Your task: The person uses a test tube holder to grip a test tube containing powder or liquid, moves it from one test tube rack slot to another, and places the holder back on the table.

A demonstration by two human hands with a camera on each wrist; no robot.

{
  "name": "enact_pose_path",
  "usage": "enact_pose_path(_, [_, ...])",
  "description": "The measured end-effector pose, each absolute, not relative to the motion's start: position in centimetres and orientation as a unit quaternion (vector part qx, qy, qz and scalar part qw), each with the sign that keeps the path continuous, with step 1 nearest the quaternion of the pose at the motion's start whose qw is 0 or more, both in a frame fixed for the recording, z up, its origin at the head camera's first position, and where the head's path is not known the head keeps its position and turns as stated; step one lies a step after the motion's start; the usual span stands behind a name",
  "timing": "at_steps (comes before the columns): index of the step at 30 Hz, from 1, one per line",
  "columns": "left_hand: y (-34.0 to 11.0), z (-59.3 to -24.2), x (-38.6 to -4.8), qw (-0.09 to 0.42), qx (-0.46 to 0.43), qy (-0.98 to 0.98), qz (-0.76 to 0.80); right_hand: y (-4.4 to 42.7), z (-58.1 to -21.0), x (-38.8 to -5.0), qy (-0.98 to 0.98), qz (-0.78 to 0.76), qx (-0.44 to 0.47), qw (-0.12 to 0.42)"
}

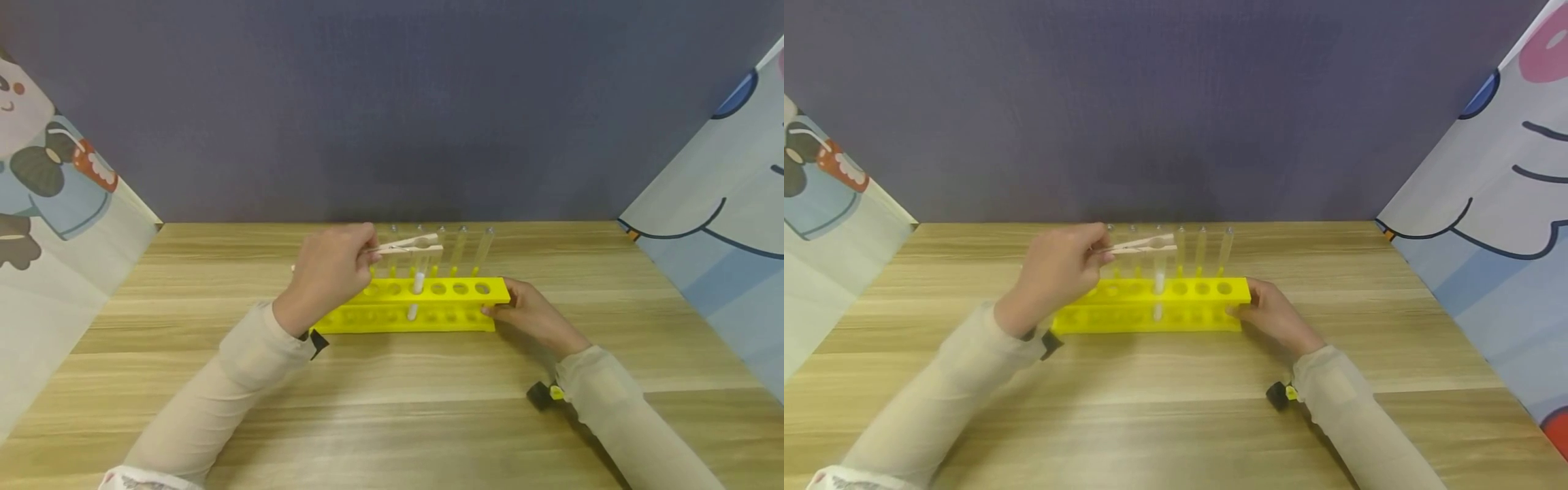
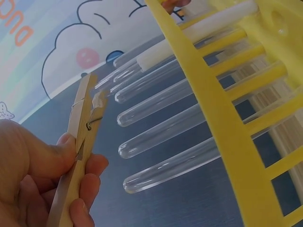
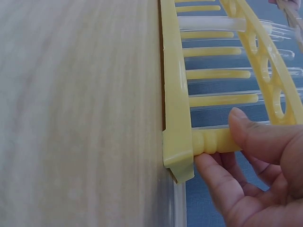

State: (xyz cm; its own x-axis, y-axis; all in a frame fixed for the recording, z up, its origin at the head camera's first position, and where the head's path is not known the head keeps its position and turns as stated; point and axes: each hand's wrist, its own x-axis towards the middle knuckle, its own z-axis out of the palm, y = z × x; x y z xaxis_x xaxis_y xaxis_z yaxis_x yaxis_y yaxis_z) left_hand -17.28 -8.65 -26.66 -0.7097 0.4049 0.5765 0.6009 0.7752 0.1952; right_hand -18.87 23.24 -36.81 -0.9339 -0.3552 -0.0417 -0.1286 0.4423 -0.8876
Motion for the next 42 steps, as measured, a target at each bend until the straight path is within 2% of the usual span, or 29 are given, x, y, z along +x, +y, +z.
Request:
enact_pose_path(6, [-8.6, -26.8, -17.2, 0.245, -0.272, -0.912, -0.186, 23.3, -36.8, -18.8, 0.845, -0.501, -0.145, 0.116])
enact_pose_path(19, [-8.6, -27.6, -17.3, 0.247, -0.278, -0.908, -0.194, 23.3, -36.7, -18.9, 0.847, -0.499, -0.139, 0.120])
enact_pose_path(28, [-8.7, -28.5, -17.3, 0.222, -0.274, -0.915, -0.194, 23.3, -36.7, -19.0, 0.845, -0.502, -0.138, 0.120])
enact_pose_path(42, [-8.5, -30.1, -17.4, 0.220, -0.269, -0.921, -0.178, 23.3, -36.9, -19.1, 0.854, -0.490, -0.135, 0.115])
